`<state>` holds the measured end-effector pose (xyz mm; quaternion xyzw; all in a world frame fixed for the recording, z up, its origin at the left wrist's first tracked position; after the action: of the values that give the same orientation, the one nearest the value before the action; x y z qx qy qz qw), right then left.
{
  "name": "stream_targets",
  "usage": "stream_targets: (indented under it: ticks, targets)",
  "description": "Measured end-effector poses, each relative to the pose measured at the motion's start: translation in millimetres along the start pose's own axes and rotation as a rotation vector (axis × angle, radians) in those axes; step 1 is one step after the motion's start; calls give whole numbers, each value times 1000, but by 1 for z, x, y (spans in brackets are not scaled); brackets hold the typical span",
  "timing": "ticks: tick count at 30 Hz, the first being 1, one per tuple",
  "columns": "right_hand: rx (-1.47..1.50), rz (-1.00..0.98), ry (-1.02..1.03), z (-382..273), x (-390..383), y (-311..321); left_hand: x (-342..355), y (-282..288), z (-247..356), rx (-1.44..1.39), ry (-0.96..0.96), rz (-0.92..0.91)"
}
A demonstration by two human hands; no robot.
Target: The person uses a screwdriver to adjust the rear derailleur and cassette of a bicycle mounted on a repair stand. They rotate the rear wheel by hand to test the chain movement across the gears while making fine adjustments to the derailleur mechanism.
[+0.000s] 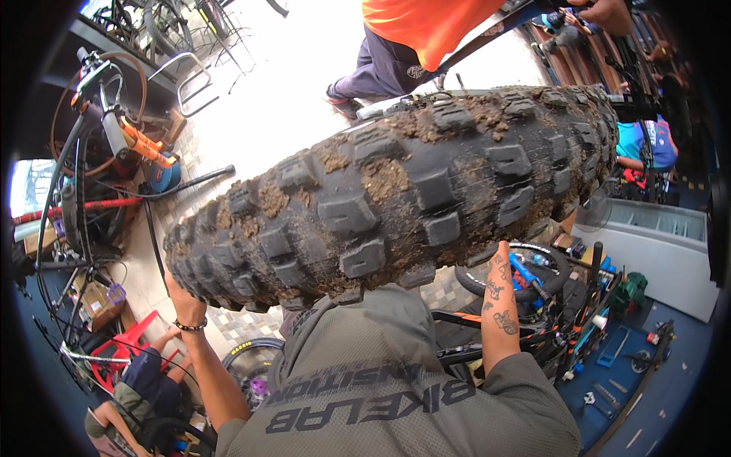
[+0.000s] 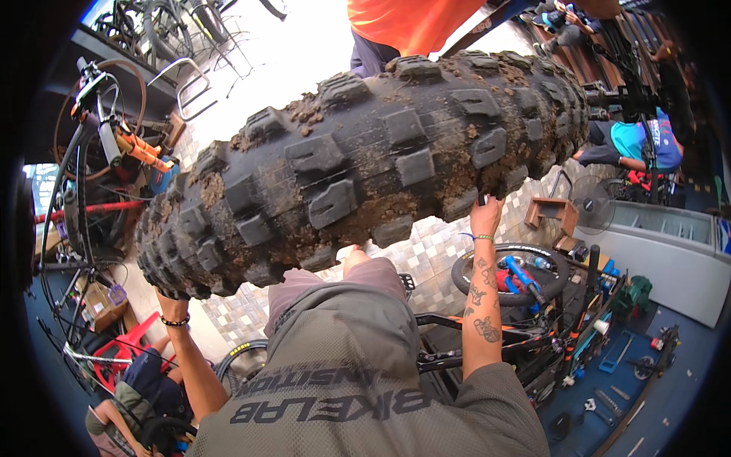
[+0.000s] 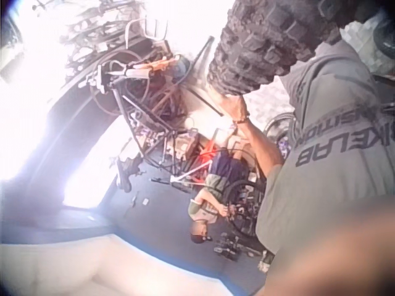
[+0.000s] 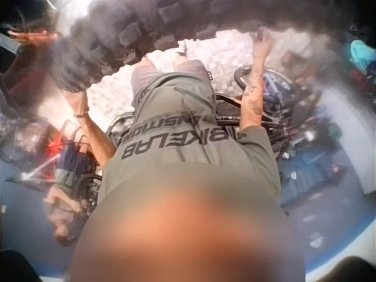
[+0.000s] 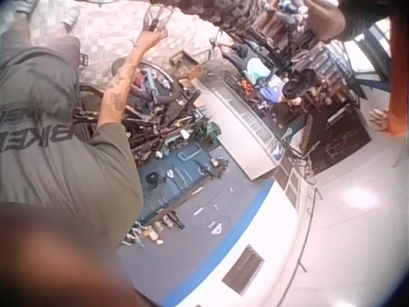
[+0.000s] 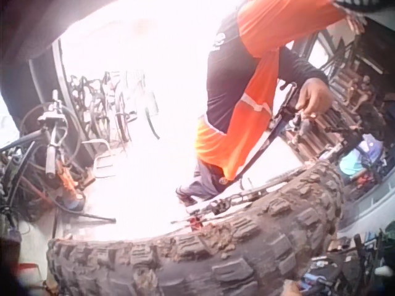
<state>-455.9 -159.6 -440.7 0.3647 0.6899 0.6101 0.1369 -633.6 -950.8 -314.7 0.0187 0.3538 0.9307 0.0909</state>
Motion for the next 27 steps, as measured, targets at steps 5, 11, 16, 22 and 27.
stream_targets:
  ticks: [5, 11, 16, 22, 27]
  targets:
    - [12, -21, 3, 27, -14, -18, -41, -16, -58, 98, -51, 200]
    - [60, -58, 4, -11, -26, -13, -102, -27, -82, 73, 20, 377]
    - [51, -48, 7, -26, -34, -6, -116, -45, -60, -32, 175, 538]
    - [10, -10, 87, -60, -39, -2, -115, -85, 5, 103, 192, 518]
    - [623, -251, -8, -33, -61, -3, -95, -207, 145, -5, 71, -1]
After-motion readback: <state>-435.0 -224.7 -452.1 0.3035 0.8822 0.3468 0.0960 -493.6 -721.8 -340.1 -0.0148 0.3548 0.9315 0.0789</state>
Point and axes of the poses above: each hand's wrist, its own x-axis towards the middle knuckle, its own y-axis out of the back of the hand, z = x × y, the point moved 4 cm from there along x, towards the middle knuckle, and after that the axes turned 11 degrees about -x, right-handed, at the moved point
